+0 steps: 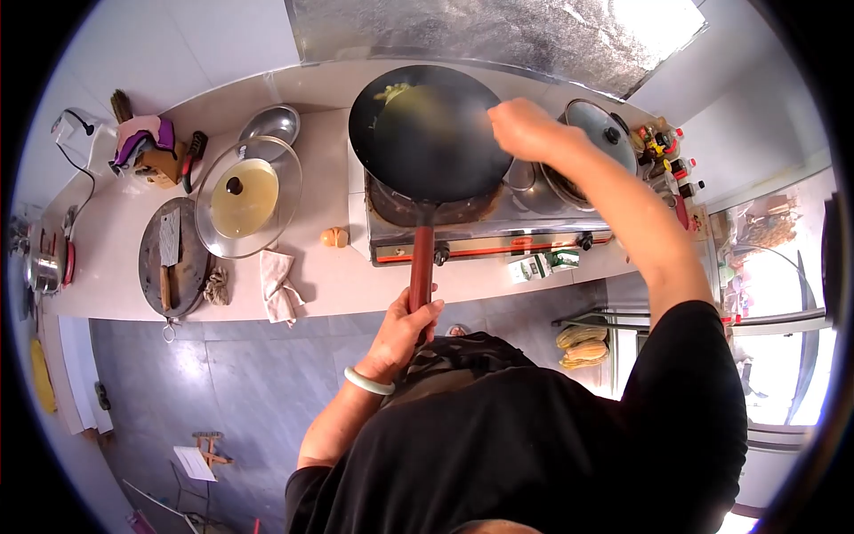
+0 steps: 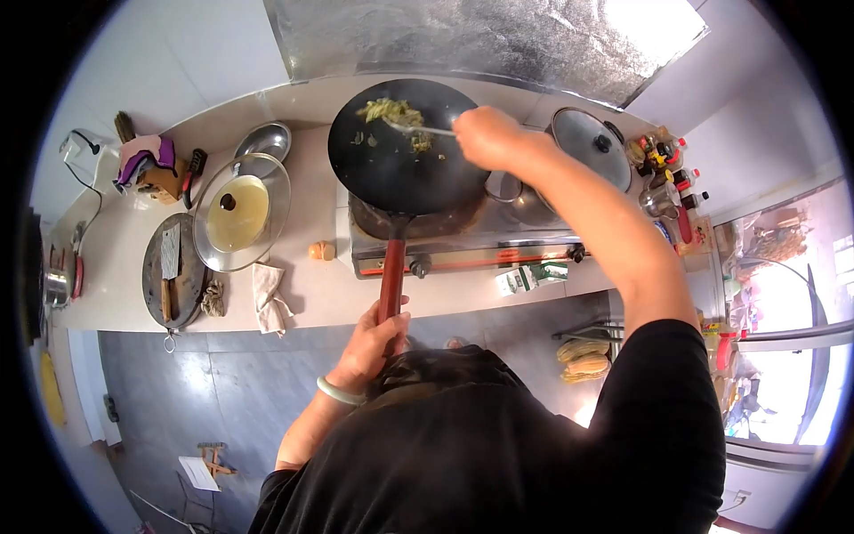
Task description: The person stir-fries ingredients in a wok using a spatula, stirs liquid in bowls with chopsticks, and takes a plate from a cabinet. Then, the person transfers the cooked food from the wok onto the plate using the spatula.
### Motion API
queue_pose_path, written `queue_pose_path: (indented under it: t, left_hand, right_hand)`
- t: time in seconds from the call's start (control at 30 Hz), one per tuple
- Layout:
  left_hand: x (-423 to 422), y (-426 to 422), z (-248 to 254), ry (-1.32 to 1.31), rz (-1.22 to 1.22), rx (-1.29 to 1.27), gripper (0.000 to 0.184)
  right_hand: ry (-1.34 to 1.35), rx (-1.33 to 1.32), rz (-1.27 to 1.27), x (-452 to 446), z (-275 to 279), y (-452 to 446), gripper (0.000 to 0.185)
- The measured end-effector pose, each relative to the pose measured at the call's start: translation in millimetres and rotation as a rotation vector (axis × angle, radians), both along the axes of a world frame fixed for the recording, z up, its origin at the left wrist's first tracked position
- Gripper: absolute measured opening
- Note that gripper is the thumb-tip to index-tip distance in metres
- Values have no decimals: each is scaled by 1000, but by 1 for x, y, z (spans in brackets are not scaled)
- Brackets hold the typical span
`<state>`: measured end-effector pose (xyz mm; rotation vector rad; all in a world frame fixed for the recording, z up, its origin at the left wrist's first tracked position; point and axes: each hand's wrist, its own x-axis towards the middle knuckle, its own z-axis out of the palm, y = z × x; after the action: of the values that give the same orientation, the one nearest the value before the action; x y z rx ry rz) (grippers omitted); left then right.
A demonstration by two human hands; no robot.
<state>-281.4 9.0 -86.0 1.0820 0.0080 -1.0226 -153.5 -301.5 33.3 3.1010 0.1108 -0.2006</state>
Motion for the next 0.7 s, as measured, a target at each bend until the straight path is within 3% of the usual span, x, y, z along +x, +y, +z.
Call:
queue_pose_path:
  t: [0.07,0.17,0.27,0.4,0.57,0.7]
  left_hand:
    - [0,-2,-2,0,21,-3,44]
    - [-1,0,-8,0,48,-25,41]
    - [0,2,4,7,35,-25,42]
    - [-1,2,7,9,32,-11,43]
    - [0,2,9,-14,23,-3,44]
    - [-1,3,7,5,33,-23,44]
  right_hand:
    - [-72,223,25,-10,21,-22,19]
    - [69,299,-238,-16,48,-32,21]
    - [26,165,-136,-9,52,-36,21]
    - [24,7,-46,26,10,-41,18]
    - [58,56,74,33,-7,12,17]
    - [133,-56,203,11,14,22,14]
